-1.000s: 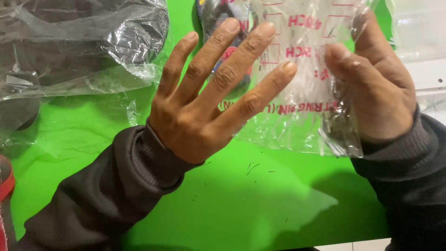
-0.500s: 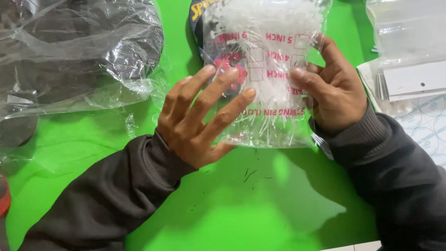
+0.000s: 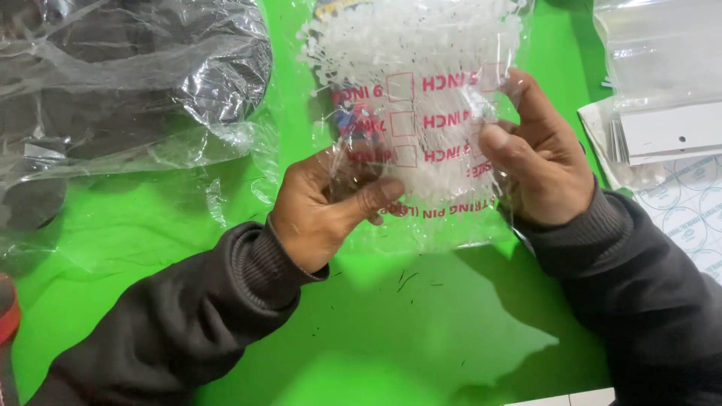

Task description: The person uses scissors to trim excess material from the edges of a black Spider-Man themed flip-flop. After finishing the first sandal, they trim the second one and then handle a clear plastic bag and a white plastic string pin.

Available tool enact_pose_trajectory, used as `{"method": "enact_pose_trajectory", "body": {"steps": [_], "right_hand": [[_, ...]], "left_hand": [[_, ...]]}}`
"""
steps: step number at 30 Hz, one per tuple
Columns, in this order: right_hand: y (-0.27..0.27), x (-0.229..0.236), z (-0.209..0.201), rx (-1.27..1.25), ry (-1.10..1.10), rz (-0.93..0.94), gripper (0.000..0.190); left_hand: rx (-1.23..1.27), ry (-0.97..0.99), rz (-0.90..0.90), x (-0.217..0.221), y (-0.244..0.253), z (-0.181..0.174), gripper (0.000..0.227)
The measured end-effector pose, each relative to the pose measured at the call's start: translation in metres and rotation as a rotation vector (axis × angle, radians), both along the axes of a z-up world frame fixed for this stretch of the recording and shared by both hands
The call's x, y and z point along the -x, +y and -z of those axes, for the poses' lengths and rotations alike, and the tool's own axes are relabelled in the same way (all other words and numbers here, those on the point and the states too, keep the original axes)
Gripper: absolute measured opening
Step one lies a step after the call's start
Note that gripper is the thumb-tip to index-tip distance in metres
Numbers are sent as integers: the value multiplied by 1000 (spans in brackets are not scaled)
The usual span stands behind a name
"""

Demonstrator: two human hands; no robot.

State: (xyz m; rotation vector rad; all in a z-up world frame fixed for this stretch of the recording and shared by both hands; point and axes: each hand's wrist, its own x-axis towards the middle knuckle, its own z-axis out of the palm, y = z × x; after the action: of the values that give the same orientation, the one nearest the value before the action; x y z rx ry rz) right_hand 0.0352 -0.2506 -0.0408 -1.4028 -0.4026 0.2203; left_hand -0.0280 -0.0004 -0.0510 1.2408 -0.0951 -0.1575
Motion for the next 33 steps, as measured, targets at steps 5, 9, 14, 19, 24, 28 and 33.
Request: {"method": "enact_pose_trajectory", "body": {"steps": [5,9,14,19,24,28,33], "right_hand": [[3,12,-24,-17,-63,-359,120],[25,21,-46,73,-265,-380,96],[10,27,-30,307,-256,-176,43],[20,28,-36,-17,-230,-317,13],[14,30,-29,-69,-333,-193,14],[2,25,-31,17,-525,-182,20],[-12,19,-67,450,-734,19,28]], "left_hand": [[19,-247,-184,4,10,-31,33],[-42,-212,-269,8,11,-47,26],[-16,-218,-308,11,6,-51,25],[-55,-272,-384,13,7,-63,24],[2,-255,-487,13,3,-66,21],[-21,-266,-441,8,4,-62,19],[91,-215,-435,6,5,-59,19]]}}
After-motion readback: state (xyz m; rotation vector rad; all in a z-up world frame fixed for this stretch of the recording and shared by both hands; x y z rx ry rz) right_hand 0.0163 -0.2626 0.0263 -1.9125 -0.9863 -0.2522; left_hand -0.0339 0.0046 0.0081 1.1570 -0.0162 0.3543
